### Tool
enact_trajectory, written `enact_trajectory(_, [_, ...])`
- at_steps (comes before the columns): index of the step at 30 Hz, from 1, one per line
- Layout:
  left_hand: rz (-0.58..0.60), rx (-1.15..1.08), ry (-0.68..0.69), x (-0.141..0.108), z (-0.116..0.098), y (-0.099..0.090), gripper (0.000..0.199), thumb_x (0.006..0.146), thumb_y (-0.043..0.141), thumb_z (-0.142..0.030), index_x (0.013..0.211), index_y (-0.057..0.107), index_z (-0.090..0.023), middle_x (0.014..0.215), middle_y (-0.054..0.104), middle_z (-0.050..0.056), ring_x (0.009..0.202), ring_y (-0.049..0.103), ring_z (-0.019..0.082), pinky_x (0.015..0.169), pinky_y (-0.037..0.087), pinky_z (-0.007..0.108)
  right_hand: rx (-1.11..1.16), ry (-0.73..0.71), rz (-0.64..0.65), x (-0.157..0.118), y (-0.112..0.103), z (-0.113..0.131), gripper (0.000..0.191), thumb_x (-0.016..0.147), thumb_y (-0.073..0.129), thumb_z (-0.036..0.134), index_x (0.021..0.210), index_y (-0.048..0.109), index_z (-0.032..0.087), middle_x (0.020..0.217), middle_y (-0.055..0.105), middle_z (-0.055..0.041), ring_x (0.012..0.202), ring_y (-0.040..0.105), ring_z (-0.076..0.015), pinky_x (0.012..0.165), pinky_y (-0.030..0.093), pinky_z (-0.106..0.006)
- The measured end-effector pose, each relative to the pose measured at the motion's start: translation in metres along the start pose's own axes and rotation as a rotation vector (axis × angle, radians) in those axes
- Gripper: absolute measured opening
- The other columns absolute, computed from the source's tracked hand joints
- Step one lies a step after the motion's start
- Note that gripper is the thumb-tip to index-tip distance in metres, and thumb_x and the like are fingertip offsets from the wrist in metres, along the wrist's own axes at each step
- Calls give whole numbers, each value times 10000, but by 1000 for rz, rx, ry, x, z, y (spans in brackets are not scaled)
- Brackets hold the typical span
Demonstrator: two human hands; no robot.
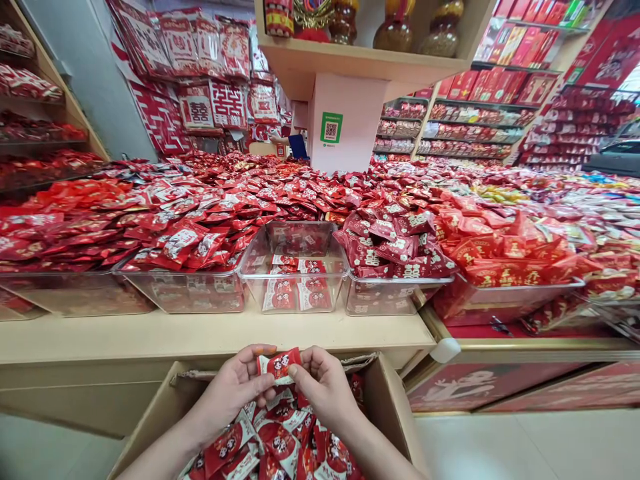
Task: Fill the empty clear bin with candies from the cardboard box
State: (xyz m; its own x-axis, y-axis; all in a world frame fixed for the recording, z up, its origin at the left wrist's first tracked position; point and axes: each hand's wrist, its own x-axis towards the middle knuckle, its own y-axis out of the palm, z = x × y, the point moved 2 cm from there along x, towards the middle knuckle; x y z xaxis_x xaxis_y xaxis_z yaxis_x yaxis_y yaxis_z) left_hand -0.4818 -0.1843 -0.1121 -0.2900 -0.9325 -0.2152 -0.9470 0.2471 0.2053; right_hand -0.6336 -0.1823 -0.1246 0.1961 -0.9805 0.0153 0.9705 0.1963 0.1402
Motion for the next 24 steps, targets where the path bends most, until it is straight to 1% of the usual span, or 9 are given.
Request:
enact_trajectory(3, [-19,-21,-5,-1,-1,-3,401,671,674,-232,1004,458,-171,692,620,-25,485,533,49,433,385,147,-6,-21,32,0,-1,0,251,713,601,401,711,538,158,581,489,22,518,399,-82,506,342,-219])
enact_trajectory(5, [-14,-100,-38,-2,-2,-3,441,679,673,-222,1052,441,-185,699,619,-24,468,514,31,414,348,124,95,-3,56,0,-1,-1,250,747,546,417,750,556,167,606,509,9,534,442,-98,520,371,-232])
enact_trajectory(7, [38,-231,-95,-6,-3,-2,510,689,671,-214,1124,404,-219,661,597,-40,453,501,18,409,321,108,221,20,77,0,-2,-3,250,759,521,403,893,562,196,683,540,-7,568,491,-118,528,396,-245])
enact_trajectory(10, [172,-408,-195,-12,-1,5,552,711,654,-201,1180,368,-251,607,571,-47,457,506,16,424,313,99,243,0,184,-1,1,-1,433,723,593,310,1136,469,277,788,548,-9,643,531,-128,570,412,-249])
enact_trajectory(13, [257,-438,-257,-17,5,12,465,763,593,-226,1175,378,-240,678,623,4,448,507,10,420,312,101,200,4,336,-5,6,5,338,723,607,305,1050,540,252,745,542,-4,607,538,-116,577,412,-249])
enact_trajectory(16, [264,-263,-277,-16,10,14,423,827,456,-360,1212,344,-227,620,644,29,372,486,32,352,269,119,213,22,310,-5,7,11,229,719,607,368,870,561,201,690,538,9,486,479,-74,480,380,-210])
enact_trajectory(18, [186,-32,-225,-14,10,10,453,836,383,-423,1226,340,-197,486,599,-7,302,418,46,313,228,135,196,32,215,-3,5,11,255,699,618,406,803,533,189,655,527,27,424,415,-48,420,341,-186])
enact_trajectory(20, [88,139,-101,-11,6,5,445,814,431,-409,1197,388,-188,445,536,-57,309,360,49,322,235,149,143,38,138,0,1,8,282,683,628,426,772,528,177,634,529,32,436,410,-50,422,336,-183])
enact_trajectory(24, [36,252,116,-8,-4,0,255,742,563,-348,950,573,-201,665,573,-32,532,453,85,468,347,173,38,25,130,3,-3,0,277,676,641,409,763,559,159,649,570,9,582,491,-88,551,382,-211])
